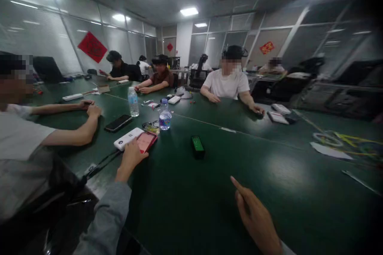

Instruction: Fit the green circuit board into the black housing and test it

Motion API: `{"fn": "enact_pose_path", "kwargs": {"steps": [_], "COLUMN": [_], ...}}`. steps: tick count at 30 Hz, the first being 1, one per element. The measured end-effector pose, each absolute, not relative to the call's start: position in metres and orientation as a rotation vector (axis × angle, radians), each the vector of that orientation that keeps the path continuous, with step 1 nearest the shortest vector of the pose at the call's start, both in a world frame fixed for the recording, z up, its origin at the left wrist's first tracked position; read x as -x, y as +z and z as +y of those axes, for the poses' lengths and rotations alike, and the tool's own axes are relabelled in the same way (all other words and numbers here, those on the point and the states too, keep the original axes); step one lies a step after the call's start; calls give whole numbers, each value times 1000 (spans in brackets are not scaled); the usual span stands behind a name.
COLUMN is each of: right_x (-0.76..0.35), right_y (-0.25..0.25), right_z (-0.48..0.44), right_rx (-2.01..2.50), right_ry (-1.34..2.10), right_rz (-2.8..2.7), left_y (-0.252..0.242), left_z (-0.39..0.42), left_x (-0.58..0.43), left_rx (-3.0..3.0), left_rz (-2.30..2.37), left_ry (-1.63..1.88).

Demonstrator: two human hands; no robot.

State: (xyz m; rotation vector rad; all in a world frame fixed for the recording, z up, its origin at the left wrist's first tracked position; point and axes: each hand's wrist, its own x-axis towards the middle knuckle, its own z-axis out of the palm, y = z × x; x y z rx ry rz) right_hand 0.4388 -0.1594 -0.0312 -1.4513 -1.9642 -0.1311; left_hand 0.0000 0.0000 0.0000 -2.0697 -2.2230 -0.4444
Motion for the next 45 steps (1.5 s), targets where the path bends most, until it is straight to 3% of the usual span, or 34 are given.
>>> {"fn": "enact_pose_path", "kwargs": {"steps": [15, 27, 30, 33, 39, 45], "right_x": [-443, -448, -450, -452, -447, -404], "right_y": [-35, -39, -39, -39, -40, -36], "right_z": [-155, -147, -145, -144, -134, -97], "right_rx": [1484, 1708, 1771, 1802, 1770, 1688], "right_ry": [-52, -79, -82, -67, -109, -129], "right_rz": [-1974, -1730, -1662, -1643, -1738, -1925], "left_y": [24, 125, 115, 86, 16, -4], "left_z": [11, -60, -51, -27, 28, 45], "left_x": [-9, -272, -293, -285, -250, -255], "left_rx": [2197, 2876, 2864, 2885, 2749, 2588], "left_rz": [-2165, -1030, -834, -1002, -1619, -1545], "left_ry": [-580, -1153, -1149, -1162, -1468, -1825]}}
